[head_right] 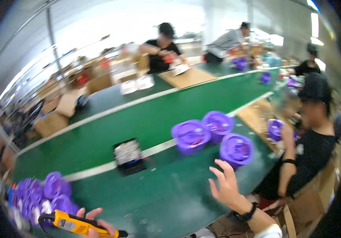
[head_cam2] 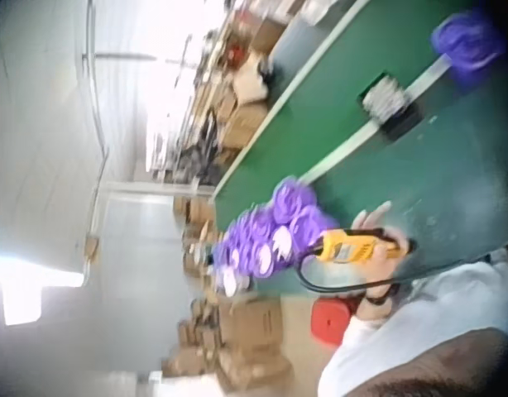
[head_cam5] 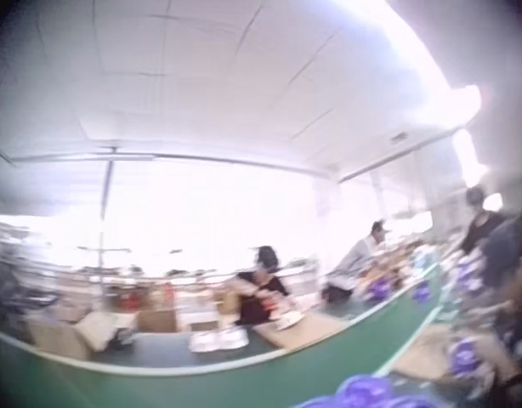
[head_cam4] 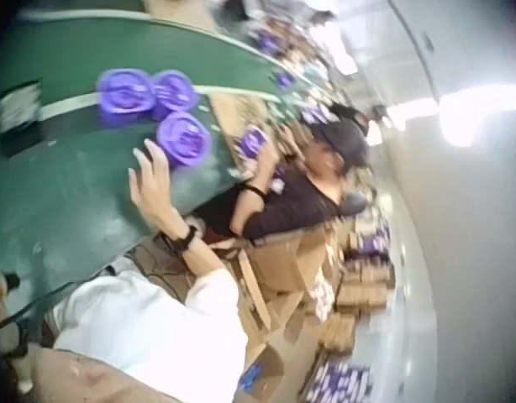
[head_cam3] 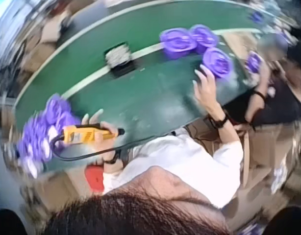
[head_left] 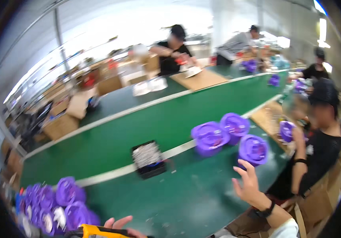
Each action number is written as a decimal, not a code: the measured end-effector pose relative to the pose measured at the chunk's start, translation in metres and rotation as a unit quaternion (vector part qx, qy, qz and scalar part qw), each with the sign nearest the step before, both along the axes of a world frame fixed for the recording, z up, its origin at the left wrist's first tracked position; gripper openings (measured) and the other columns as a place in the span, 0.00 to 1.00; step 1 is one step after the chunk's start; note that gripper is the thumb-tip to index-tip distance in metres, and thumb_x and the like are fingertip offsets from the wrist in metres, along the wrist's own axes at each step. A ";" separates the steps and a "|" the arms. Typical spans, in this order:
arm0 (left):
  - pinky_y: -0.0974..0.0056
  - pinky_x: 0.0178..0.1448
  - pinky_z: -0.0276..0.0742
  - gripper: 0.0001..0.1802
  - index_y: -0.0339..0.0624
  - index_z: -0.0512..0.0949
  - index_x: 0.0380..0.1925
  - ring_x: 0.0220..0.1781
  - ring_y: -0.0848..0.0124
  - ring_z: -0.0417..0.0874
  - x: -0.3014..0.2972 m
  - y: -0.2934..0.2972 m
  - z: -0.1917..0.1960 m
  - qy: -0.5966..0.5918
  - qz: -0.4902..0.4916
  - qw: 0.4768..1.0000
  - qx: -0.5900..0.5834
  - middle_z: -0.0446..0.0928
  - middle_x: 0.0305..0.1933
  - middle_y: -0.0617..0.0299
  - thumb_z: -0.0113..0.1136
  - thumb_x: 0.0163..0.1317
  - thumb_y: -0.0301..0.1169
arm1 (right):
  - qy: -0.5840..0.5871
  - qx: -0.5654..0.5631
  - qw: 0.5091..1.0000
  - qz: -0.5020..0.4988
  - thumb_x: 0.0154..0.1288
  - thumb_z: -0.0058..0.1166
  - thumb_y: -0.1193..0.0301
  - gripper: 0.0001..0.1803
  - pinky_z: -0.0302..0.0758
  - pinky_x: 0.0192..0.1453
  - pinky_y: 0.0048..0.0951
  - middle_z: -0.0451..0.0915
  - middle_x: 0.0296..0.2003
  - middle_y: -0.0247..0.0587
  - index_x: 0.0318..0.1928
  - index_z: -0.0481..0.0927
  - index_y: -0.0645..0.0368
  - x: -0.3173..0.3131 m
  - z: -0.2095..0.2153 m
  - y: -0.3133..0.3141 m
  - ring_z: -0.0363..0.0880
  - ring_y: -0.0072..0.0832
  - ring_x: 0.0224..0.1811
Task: The person uses a yellow power drill to fasten white fan blades into purple plastic housings on a green assembly table. They repeatedly pick up a housing, align the fan, and drive screws into the unit before placing the finished assembly on the table.
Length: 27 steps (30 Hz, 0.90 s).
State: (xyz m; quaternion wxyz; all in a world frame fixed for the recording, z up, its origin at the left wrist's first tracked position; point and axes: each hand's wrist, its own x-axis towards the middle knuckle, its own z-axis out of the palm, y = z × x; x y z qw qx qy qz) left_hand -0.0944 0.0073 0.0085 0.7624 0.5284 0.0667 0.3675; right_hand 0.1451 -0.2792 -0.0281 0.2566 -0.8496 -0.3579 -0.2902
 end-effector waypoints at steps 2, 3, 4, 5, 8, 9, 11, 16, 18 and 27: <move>0.59 0.28 0.76 0.36 0.43 0.52 0.65 0.25 0.60 0.76 -0.013 0.001 -0.004 -0.029 0.073 0.996 0.048 0.71 0.48 0.38 0.56 0.64 0.44 | 0.118 -0.006 0.983 0.140 0.49 0.61 0.76 0.20 0.71 0.55 0.39 0.74 0.49 0.48 0.45 0.74 0.61 -0.019 0.025 0.040 0.74 0.45 0.50; 0.59 0.28 0.76 0.37 0.44 0.50 0.66 0.24 0.60 0.76 -0.018 0.000 0.002 -0.053 0.086 0.990 0.101 0.71 0.43 0.40 0.53 0.65 0.47 | 0.140 -0.038 0.966 0.214 0.51 0.60 0.75 0.18 0.71 0.54 0.39 0.75 0.48 0.47 0.45 0.74 0.60 -0.027 0.039 0.063 0.74 0.43 0.49; 0.59 0.28 0.75 0.38 0.46 0.47 0.66 0.24 0.60 0.75 -0.023 -0.001 0.006 -0.077 0.097 0.979 0.161 0.72 0.39 0.43 0.50 0.66 0.50 | 0.152 -0.064 0.943 0.288 0.52 0.60 0.74 0.17 0.72 0.53 0.39 0.75 0.47 0.45 0.44 0.74 0.60 -0.034 0.051 0.089 0.75 0.42 0.48; 0.59 0.27 0.74 0.39 0.49 0.42 0.67 0.24 0.61 0.75 -0.035 -0.001 0.005 -0.068 0.129 0.973 0.178 0.71 0.33 0.46 0.48 0.65 0.53 | 0.157 -0.092 0.916 0.357 0.54 0.59 0.73 0.16 0.73 0.52 0.38 0.76 0.47 0.44 0.43 0.74 0.60 -0.041 0.058 0.118 0.76 0.40 0.47; 0.59 0.26 0.72 0.39 0.54 0.45 0.66 0.23 0.63 0.74 -0.062 0.000 -0.015 -0.140 0.232 0.934 0.234 0.72 0.31 0.50 0.52 0.64 0.51 | 0.147 -0.150 0.842 0.497 0.60 0.56 0.66 0.18 0.71 0.54 0.39 0.72 0.52 0.47 0.48 0.72 0.60 -0.065 0.049 0.209 0.75 0.43 0.50; 0.59 0.26 0.72 0.37 0.53 0.48 0.65 0.23 0.63 0.73 -0.070 0.003 -0.014 -0.160 0.235 0.928 0.242 0.72 0.30 0.51 0.54 0.63 0.50 | 0.147 -0.151 0.829 0.518 0.60 0.56 0.65 0.20 0.70 0.56 0.40 0.70 0.54 0.51 0.50 0.71 0.62 -0.075 0.041 0.237 0.73 0.45 0.52; 0.59 0.26 0.71 0.36 0.52 0.50 0.64 0.23 0.63 0.73 -0.087 -0.001 -0.015 -0.150 0.278 0.922 0.224 0.72 0.30 0.52 0.55 0.63 0.49 | 0.108 -0.143 0.808 0.561 0.59 0.57 0.63 0.25 0.67 0.60 0.43 0.65 0.57 0.58 0.53 0.69 0.64 -0.099 0.020 0.295 0.68 0.50 0.58; 0.60 0.27 0.72 0.35 0.49 0.53 0.63 0.23 0.64 0.73 -0.111 -0.001 -0.022 -0.145 0.340 0.904 0.216 0.71 0.29 0.53 0.57 0.62 0.47 | 0.065 -0.095 0.800 0.588 0.54 0.60 0.58 0.36 0.58 0.68 0.46 0.58 0.63 0.63 0.59 0.65 0.67 -0.153 -0.006 0.422 0.60 0.52 0.65; 0.60 0.27 0.72 0.35 0.49 0.53 0.63 0.23 0.64 0.73 -0.120 0.002 -0.018 -0.125 0.347 0.903 0.221 0.71 0.29 0.53 0.58 0.62 0.47 | 0.027 -0.137 0.816 0.561 0.54 0.58 0.53 0.39 0.54 0.70 0.48 0.57 0.65 0.60 0.60 0.66 0.65 -0.165 -0.011 0.465 0.54 0.49 0.69; 0.61 0.28 0.73 0.35 0.45 0.54 0.61 0.25 0.65 0.73 -0.140 0.022 -0.018 -0.101 0.367 0.901 0.206 0.71 0.31 0.55 0.59 0.61 0.45 | -0.014 -0.206 0.858 0.470 0.47 0.60 0.60 0.26 0.68 0.52 0.42 0.74 0.43 0.48 0.47 0.75 0.60 -0.169 -0.008 0.487 0.74 0.42 0.46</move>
